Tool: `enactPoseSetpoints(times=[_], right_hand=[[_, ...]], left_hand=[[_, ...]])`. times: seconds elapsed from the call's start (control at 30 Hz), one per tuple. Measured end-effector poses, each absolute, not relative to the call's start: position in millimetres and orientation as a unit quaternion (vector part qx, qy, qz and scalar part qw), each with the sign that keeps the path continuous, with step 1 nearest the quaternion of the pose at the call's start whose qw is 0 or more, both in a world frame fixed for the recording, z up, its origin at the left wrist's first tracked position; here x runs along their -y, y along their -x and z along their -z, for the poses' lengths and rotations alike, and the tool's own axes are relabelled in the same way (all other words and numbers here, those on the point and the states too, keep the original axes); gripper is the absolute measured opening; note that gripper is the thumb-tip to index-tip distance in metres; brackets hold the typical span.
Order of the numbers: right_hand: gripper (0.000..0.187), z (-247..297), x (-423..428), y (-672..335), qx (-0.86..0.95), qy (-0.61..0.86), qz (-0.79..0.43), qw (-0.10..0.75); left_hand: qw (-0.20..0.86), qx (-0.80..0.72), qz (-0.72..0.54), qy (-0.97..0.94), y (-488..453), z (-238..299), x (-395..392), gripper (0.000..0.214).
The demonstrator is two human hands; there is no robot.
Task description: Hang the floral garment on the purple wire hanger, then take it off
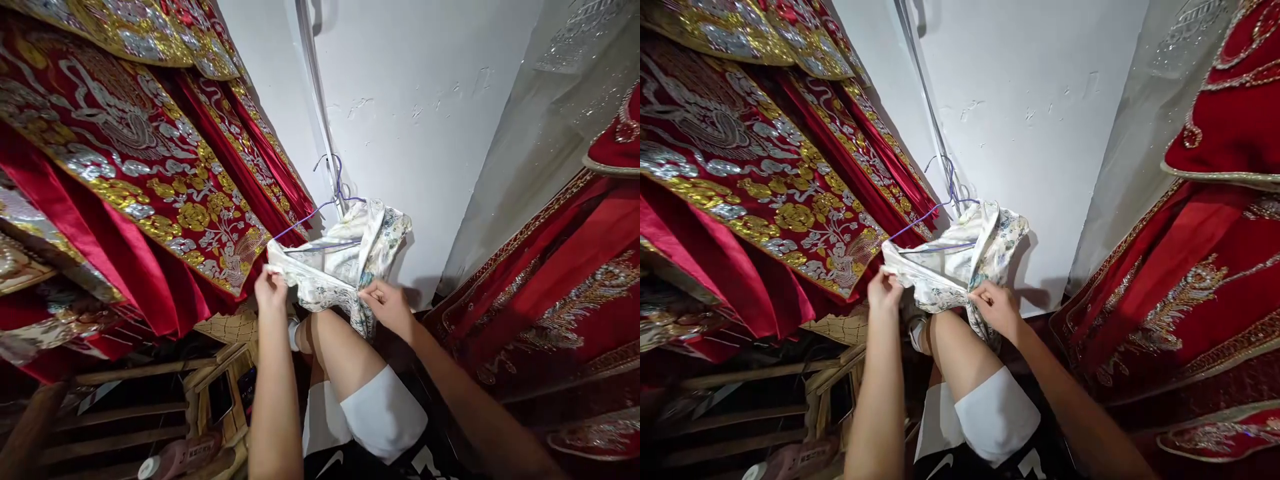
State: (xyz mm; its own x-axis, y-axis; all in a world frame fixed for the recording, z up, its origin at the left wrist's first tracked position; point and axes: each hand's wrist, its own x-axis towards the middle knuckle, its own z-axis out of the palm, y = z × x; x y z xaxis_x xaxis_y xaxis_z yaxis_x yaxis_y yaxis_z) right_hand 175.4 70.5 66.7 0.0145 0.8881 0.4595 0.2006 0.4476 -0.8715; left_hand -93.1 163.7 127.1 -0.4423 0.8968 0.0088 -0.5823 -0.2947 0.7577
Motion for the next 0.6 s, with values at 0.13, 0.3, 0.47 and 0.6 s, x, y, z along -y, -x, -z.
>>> enactPoseSetpoints(times=[0.13, 0.3, 0.47, 0.6], right_hand=[[0.042, -41.4, -42.9, -163.9, 0.475, 0.459, -0.370, 0.653], [0.055, -16.7, -33.5, -188.5, 0.437, 0.468, -0.504, 0.580], [0.055, -17.8, -41.6, -199.2, 0.500, 0.462, -0.542, 0.493], [0.059, -30.7, -48.4, -184.8, 0.489, 0.418, -0.544, 0.539]], left_hand=[[0.524, -0.365, -0.755, -0.151, 55.0, -53.0, -134.4, 0.037], [0.548, -0.328, -0.758, -0.129, 17.8, -5.7, -102.3, 0.016], [0.561, -0.285, -0.747, -0.215, -15.2, -30.5, -68.1, 0.024], [0.553, -0.291, -0.641, -0.445, -55.0, -69.5, -36.3, 0.032]])
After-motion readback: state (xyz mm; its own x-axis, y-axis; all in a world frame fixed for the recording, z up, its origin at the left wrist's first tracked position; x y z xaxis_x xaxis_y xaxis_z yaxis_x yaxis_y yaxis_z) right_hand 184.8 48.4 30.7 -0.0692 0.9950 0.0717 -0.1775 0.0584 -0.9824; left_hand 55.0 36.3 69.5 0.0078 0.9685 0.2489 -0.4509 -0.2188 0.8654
